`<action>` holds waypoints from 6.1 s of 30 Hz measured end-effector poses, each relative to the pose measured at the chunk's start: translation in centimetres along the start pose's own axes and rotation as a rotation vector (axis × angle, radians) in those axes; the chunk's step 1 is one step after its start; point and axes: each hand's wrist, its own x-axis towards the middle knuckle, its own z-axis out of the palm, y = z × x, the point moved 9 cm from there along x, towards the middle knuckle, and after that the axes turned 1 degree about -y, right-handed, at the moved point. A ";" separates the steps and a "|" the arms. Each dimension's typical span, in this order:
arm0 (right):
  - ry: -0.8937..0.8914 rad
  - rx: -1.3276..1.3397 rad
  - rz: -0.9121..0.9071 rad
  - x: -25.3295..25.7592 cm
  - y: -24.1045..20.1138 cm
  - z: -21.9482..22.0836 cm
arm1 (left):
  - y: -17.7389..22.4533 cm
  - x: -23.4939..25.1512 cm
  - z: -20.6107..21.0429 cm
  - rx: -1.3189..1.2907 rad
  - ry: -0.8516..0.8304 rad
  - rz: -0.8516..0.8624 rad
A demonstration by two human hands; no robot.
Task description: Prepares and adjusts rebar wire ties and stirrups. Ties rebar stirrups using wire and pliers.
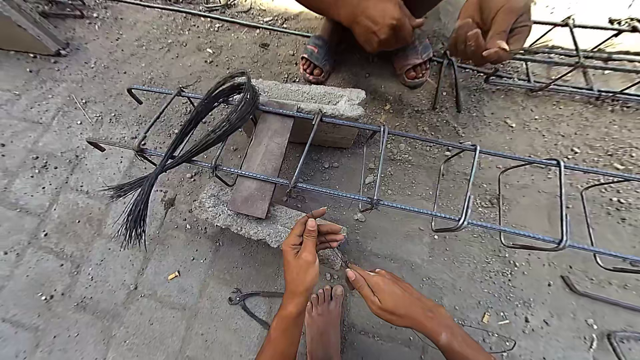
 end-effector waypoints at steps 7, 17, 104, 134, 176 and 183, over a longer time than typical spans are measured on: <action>-0.067 -0.016 0.020 -0.5 0.9 0.2 | -0.3 0.2 0.6 0.000 -0.044 0.012; -0.252 0.301 -0.009 -1.6 0.9 0.1 | 6.1 3.3 -5.6 -0.298 0.180 0.179; 0.556 0.882 0.160 -8.0 5.5 -9.0 | -8.0 -5.0 14.0 -0.087 -0.222 -0.345; 0.478 0.348 -0.070 -7.3 3.3 -6.4 | -0.9 -0.7 9.9 -0.806 0.034 -0.195; -0.419 0.931 -0.170 -9.7 1.5 -0.7 | -2.0 -4.3 14.7 -1.138 -0.621 -0.325; 0.622 0.134 0.208 -11.2 9.5 -17.3 | -3.2 -2.9 11.6 -0.801 -0.429 -0.207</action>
